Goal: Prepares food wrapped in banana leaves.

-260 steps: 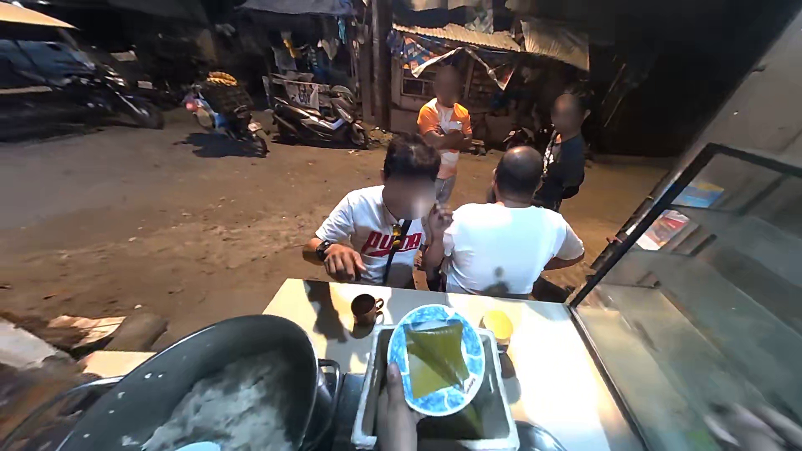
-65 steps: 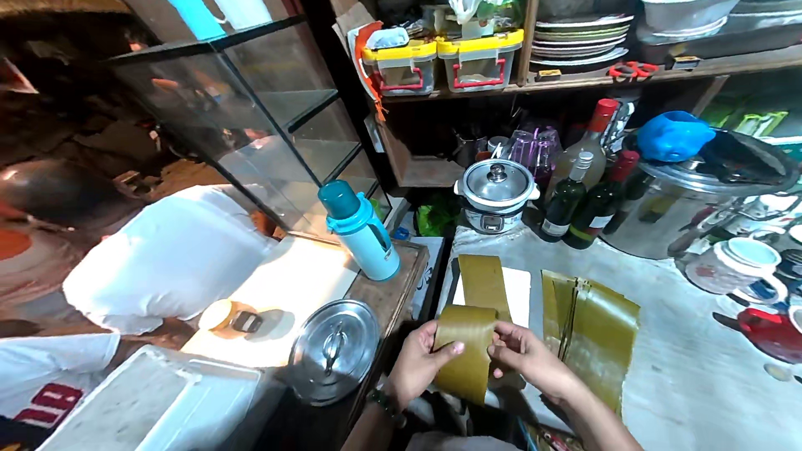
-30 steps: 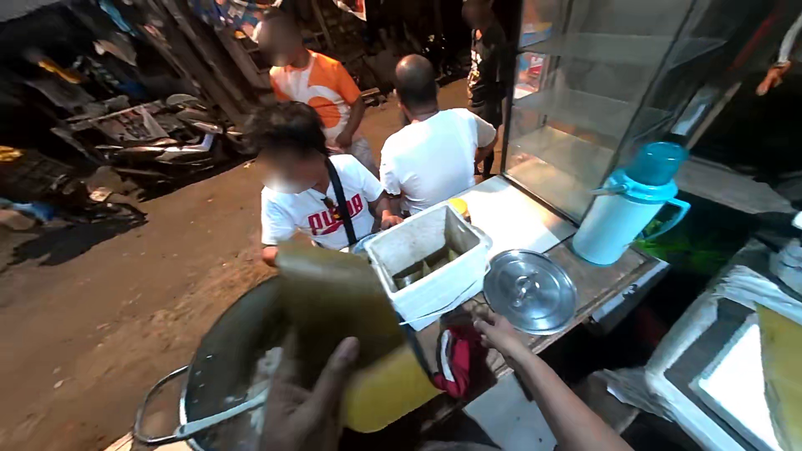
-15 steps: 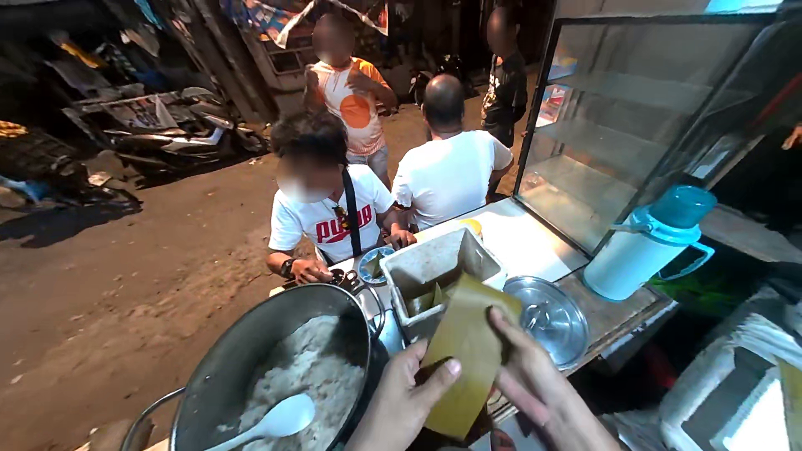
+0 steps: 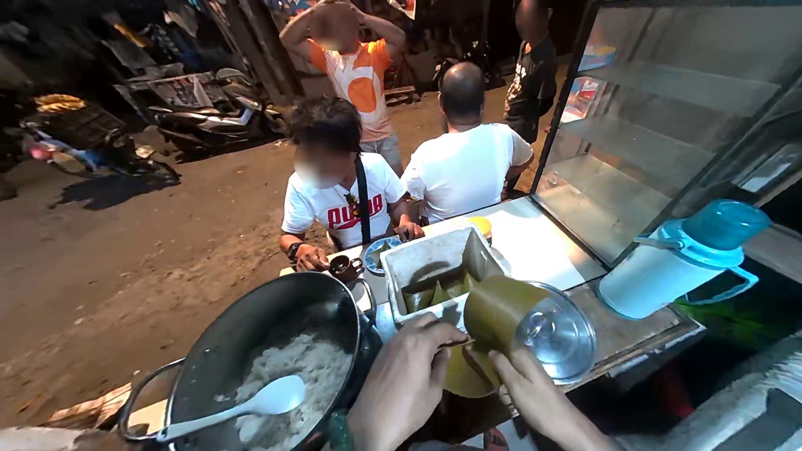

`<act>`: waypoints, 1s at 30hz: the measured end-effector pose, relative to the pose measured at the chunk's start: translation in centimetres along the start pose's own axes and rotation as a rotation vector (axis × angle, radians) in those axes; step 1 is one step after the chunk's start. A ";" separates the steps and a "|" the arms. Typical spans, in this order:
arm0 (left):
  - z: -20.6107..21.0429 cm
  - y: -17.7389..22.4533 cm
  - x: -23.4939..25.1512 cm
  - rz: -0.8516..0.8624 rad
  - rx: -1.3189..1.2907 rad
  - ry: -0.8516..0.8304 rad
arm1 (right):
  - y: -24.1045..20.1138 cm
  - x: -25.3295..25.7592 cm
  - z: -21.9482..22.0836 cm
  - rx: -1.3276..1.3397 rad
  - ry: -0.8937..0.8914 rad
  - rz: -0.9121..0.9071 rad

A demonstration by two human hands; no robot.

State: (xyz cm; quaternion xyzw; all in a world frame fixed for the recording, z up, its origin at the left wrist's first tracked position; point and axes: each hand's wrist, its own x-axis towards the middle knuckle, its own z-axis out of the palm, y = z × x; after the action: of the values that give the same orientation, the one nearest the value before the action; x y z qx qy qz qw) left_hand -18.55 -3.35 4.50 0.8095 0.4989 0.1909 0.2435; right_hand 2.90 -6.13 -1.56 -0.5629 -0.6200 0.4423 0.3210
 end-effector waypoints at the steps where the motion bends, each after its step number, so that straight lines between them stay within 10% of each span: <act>1: -1.1 0.6 0.5 0.031 0.012 -0.050 | -0.3 0.2 -0.4 0.016 -0.094 0.014; 10: -2.1 3.5 3.1 -0.027 -0.058 -0.271 | -1.3 -0.3 -0.8 0.787 -0.422 0.050; 30: 2.1 3.3 7.1 -0.346 -0.406 0.038 | -0.4 3.1 -6.0 0.848 -0.529 0.208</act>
State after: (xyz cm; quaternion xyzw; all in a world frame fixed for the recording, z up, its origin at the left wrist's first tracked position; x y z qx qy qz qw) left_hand -11.97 1.30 5.17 0.6430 0.5859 0.2576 0.4206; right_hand 7.68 -2.00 0.89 -0.3105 -0.3869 0.8120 0.3075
